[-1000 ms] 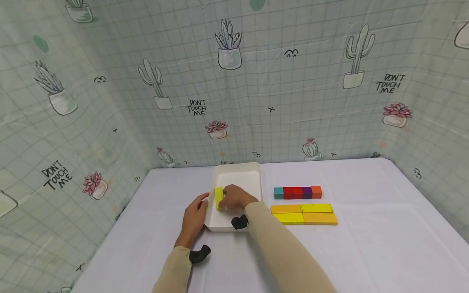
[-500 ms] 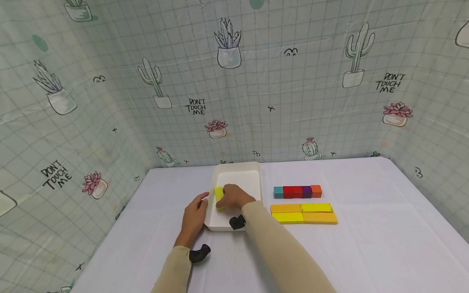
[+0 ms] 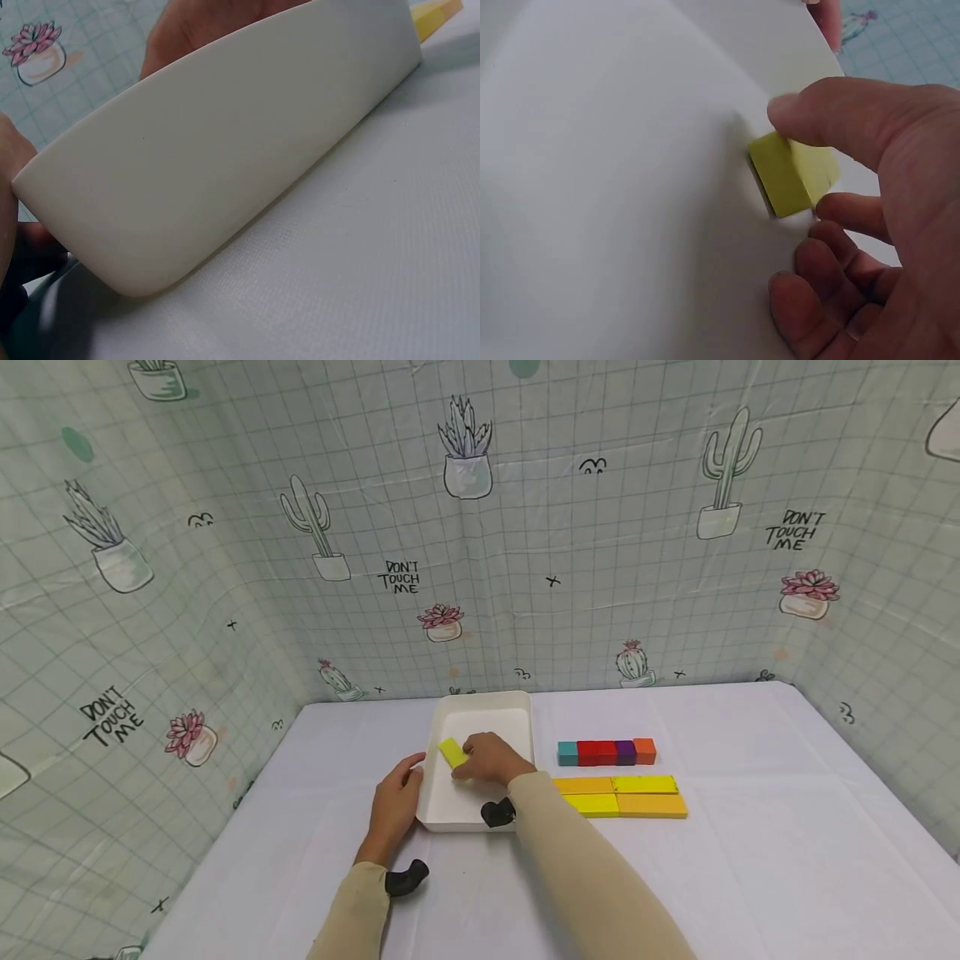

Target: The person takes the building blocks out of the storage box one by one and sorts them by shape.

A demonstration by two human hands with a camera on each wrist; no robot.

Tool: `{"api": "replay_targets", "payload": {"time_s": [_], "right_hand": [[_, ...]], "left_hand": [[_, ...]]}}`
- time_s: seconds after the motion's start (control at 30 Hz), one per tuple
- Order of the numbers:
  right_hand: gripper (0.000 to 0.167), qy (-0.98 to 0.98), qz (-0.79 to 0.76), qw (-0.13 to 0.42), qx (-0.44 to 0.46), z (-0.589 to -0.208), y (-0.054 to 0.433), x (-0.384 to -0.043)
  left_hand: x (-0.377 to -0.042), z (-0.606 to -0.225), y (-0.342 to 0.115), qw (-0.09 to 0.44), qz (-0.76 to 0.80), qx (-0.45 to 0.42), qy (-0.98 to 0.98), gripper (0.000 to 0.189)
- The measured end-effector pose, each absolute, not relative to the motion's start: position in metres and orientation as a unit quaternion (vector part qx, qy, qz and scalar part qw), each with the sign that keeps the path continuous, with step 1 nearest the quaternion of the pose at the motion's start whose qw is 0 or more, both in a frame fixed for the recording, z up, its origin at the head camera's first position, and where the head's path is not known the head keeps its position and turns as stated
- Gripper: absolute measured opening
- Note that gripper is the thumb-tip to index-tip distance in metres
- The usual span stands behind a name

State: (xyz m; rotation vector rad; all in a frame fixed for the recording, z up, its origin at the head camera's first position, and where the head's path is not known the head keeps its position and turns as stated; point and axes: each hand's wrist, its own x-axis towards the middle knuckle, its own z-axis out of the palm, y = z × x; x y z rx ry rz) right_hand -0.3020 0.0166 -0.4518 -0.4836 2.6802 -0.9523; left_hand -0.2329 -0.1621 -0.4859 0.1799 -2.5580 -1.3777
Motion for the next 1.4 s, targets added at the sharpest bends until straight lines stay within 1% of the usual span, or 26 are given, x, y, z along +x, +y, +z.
{"api": "replay_targets", "payload": {"time_s": [0.2, 0.3, 0.53, 0.73, 0.97, 1.23, 1.4], "right_hand": [[0.064, 0.919, -0.338, 0.129, -0.158, -0.453, 0.018, -0.302], [0.064, 0.921, -0.332, 0.127, -0.161, -0.454, 0.017, -0.302], [0.053, 0.919, -0.338, 0.127, -0.156, -0.457, 0.018, -0.302], [0.045, 0.909, -0.371, 0.126, -0.140, -0.461, 0.022, -0.303], [0.041, 0.900, -0.398, 0.116, -0.136, -0.465, 0.028, -0.306], [0.033, 0.871, -0.467, 0.123, -0.096, -0.464, 0.034, -0.304], [0.032, 0.865, -0.480, 0.119, -0.082, -0.462, 0.037, -0.303]], "left_hand": [[-0.233, -0.487, -0.161, 0.114, -0.466, 0.069, -0.875, 0.036], [-0.233, -0.487, -0.161, 0.118, -0.462, 0.067, -0.876, 0.036], [-0.233, -0.487, -0.161, 0.119, -0.467, 0.061, -0.874, 0.035], [-0.233, -0.487, -0.161, 0.123, -0.470, 0.060, -0.872, 0.035], [-0.233, -0.487, -0.162, 0.124, -0.469, 0.061, -0.873, 0.035], [-0.233, -0.488, -0.161, 0.126, -0.467, 0.061, -0.873, 0.035], [-0.233, -0.487, -0.161, 0.127, -0.472, 0.059, -0.870, 0.035]]}}
